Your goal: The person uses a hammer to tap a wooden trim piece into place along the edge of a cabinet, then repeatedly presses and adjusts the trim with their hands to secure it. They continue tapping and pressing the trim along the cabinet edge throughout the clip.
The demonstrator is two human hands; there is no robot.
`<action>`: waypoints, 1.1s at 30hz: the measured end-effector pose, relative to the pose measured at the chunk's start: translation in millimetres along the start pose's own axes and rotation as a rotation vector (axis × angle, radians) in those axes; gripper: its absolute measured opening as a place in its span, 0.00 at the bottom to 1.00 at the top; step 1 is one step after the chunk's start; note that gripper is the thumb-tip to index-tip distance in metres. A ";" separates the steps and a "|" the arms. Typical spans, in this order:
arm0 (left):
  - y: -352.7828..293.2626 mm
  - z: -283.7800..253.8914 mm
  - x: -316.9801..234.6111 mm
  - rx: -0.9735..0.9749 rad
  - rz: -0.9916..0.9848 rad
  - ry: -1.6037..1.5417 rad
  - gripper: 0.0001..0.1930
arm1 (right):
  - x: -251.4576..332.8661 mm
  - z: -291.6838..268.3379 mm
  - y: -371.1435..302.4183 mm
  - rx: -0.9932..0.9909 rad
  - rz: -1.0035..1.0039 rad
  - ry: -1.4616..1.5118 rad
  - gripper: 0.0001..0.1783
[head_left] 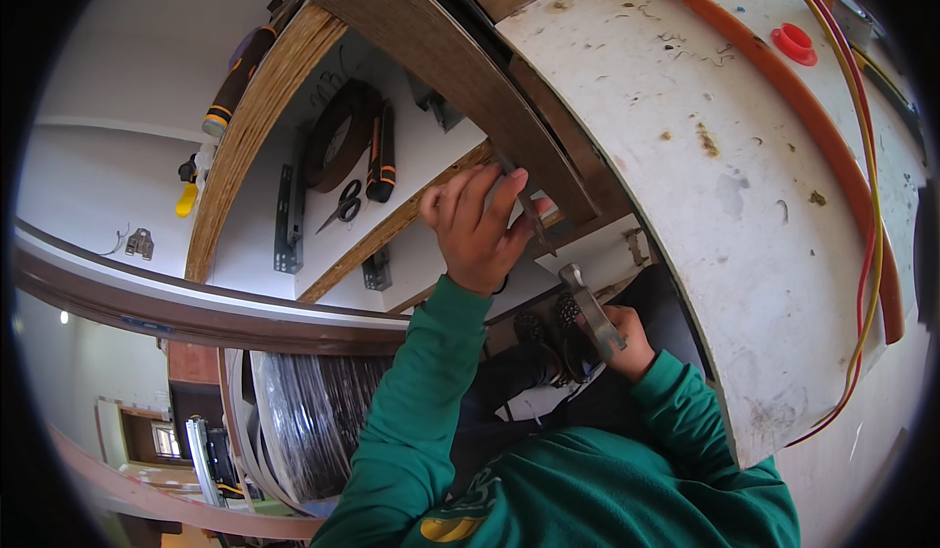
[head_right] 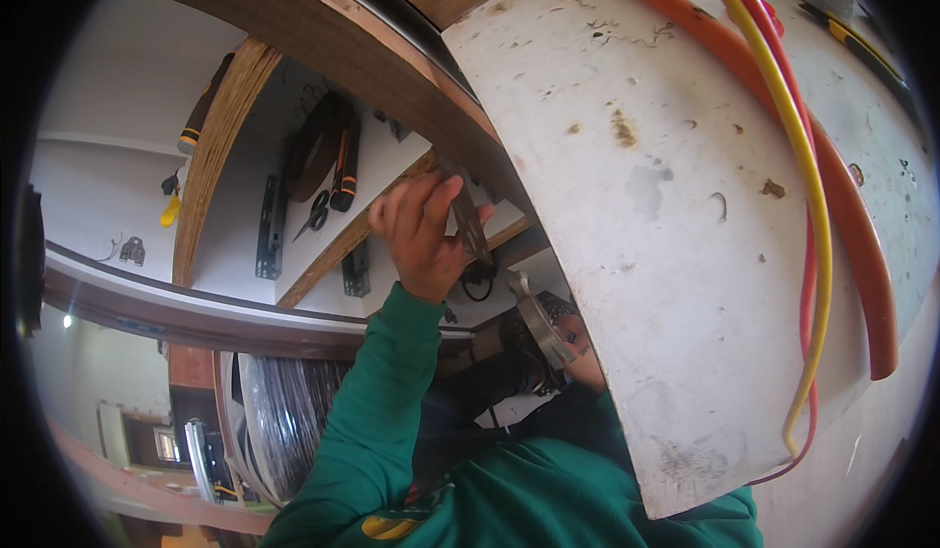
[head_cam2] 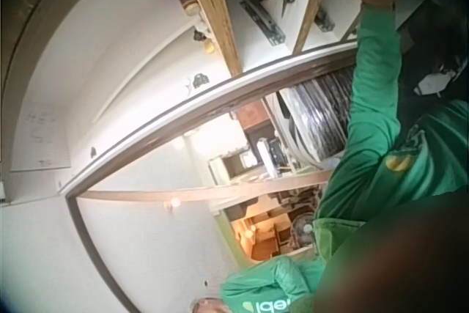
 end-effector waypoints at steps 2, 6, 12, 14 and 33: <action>3.2 -1.1 2.7 0.008 -0.025 -0.012 0.28 | 4.0 -0.8 1.9 -0.030 0.007 -0.122 0.18; 5.3 -3.0 2.5 0.015 0.017 -0.036 0.29 | 13.6 -3.0 3.9 0.062 0.066 -0.098 0.18; 5.6 -3.2 -0.3 0.010 -0.006 -0.037 0.28 | 36.2 -5.5 -0.3 0.043 -0.087 -0.015 0.22; 7.1 -2.8 -0.6 0.014 -0.021 -0.032 0.26 | 46.9 -6.9 -4.1 -0.003 -0.151 -0.015 0.22; 9.2 -2.6 0.6 0.018 -0.035 -0.059 0.25 | 147.6 -11.4 -4.3 -0.018 -0.348 0.002 0.05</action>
Point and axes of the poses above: each hand's wrist, its own y-axis towards the middle knuckle, its own z-axis out of the palm, x = y × z, the point moved 4 cm from there along y, towards the middle knuckle, and after that the axes turned 13 degrees about z, right-handed, at the moved point
